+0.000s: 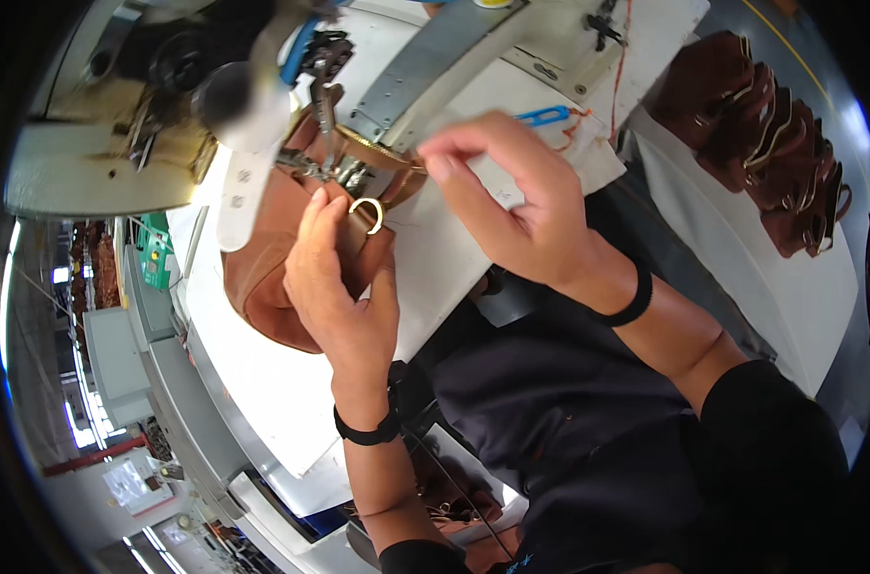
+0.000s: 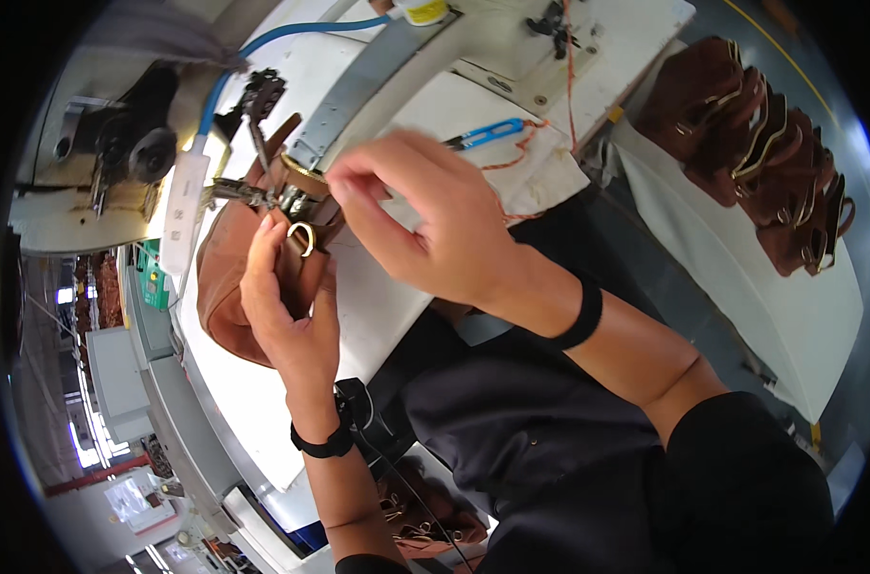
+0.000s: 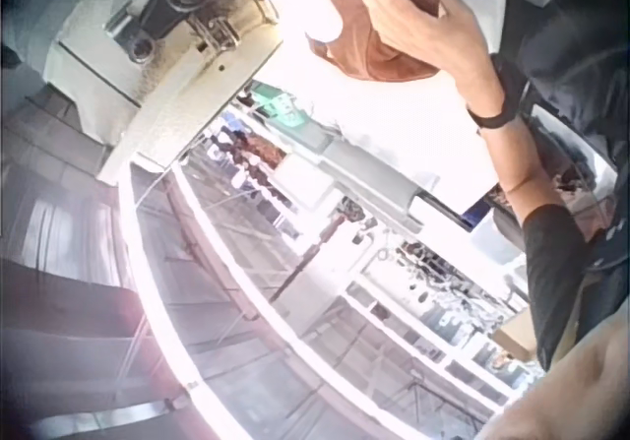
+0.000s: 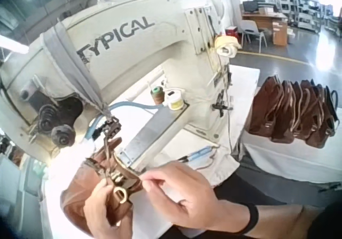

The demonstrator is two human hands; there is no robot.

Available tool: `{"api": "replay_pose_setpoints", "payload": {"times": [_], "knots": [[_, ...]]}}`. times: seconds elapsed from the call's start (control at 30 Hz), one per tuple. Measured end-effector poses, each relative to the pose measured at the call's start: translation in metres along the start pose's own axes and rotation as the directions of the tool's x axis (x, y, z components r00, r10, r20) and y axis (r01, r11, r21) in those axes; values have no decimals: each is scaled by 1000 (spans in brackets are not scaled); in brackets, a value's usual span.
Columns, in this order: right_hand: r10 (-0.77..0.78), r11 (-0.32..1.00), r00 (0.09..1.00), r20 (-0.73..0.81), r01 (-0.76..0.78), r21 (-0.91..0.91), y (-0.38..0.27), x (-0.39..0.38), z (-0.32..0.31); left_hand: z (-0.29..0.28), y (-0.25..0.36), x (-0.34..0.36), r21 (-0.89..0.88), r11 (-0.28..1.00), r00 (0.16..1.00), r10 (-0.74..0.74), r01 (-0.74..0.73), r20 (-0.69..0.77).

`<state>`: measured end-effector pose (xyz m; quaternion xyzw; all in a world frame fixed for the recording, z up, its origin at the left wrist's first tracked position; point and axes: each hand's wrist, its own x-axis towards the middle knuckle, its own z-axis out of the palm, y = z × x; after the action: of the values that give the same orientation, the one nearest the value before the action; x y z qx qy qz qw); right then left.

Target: Operating an industrial sewing machine to stitch components and hardware onto a leather bag.

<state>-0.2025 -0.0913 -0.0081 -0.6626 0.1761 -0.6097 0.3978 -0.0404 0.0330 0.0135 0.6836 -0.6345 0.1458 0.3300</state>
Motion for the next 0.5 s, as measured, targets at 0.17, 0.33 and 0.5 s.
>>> {"api": "replay_pose_setpoints", "payload": {"times": [0.17, 0.33, 0.5], "knots": [[256, 939, 924, 284, -307, 152, 17, -47, 0, -3, 12, 13, -35, 999, 990, -15, 20, 140], [197, 924, 962, 188, -247, 293, 25, -52, 34, -16, 20, 26, 21, 1000, 979, -4, -1, 205], [-1, 973, 996, 92, -20, 228, 35, -50, 43, -32, 17, 11, 20, 999, 969, -44, 40, 244]]}}
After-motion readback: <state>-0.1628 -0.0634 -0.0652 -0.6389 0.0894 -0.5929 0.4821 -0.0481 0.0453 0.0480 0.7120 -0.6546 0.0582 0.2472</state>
